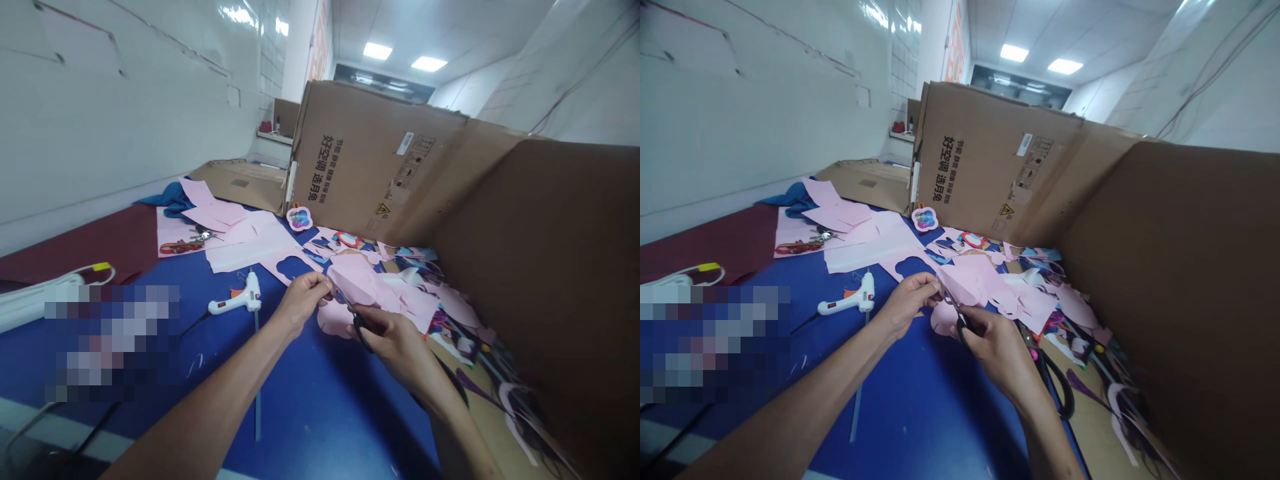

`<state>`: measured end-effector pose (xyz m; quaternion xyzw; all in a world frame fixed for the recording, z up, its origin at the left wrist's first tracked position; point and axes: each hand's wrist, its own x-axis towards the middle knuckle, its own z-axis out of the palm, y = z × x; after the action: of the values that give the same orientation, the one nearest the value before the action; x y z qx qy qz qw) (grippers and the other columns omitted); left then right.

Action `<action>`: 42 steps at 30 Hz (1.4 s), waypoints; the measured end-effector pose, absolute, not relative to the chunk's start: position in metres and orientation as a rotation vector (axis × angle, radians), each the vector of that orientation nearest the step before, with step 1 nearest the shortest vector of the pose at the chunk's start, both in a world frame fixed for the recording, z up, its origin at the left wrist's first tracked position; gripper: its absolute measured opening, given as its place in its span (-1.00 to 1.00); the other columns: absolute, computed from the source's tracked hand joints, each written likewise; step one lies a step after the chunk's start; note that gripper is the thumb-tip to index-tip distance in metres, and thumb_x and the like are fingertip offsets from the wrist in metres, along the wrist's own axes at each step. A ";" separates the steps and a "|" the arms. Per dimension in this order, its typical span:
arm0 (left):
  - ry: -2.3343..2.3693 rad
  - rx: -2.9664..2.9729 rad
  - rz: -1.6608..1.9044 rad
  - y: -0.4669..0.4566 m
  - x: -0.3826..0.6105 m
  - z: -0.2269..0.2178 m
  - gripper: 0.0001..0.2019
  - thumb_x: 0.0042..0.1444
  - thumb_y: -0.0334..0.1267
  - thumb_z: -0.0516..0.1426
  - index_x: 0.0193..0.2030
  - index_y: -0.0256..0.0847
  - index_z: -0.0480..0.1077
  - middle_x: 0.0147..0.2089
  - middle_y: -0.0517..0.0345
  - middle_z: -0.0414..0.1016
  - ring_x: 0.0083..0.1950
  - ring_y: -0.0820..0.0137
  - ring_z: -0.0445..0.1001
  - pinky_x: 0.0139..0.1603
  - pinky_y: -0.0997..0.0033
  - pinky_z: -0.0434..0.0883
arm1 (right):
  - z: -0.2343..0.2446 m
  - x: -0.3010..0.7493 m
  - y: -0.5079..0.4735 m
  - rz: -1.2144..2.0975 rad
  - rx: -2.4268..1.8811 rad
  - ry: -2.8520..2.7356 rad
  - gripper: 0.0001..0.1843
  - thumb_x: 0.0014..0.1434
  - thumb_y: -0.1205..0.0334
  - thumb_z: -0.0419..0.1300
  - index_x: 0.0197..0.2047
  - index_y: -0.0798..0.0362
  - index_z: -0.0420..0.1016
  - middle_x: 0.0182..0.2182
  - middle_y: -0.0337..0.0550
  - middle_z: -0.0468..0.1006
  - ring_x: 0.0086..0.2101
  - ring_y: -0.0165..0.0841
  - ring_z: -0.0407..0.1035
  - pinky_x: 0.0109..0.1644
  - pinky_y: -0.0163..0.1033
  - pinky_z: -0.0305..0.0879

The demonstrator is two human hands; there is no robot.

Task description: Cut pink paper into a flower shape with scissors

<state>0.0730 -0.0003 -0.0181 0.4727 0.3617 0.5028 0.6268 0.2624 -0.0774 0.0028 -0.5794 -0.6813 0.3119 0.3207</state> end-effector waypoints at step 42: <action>0.822 1.080 1.115 0.003 0.072 -0.024 -0.86 0.08 -0.19 0.23 -0.41 -0.18 0.46 -0.35 0.13 0.54 -0.30 0.41 0.47 -0.23 0.41 0.34 | 0.003 0.262 -0.078 1.131 -1.417 -1.629 -0.55 0.17 0.20 0.38 0.15 0.01 0.68 -0.26 -0.19 0.71 -0.28 -0.26 0.48 -0.23 -0.28 0.31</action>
<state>0.0720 0.0026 -0.0238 0.4734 0.3602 0.4884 0.6385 0.2620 -0.0785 0.0032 -0.5456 -0.6273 0.4357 0.3448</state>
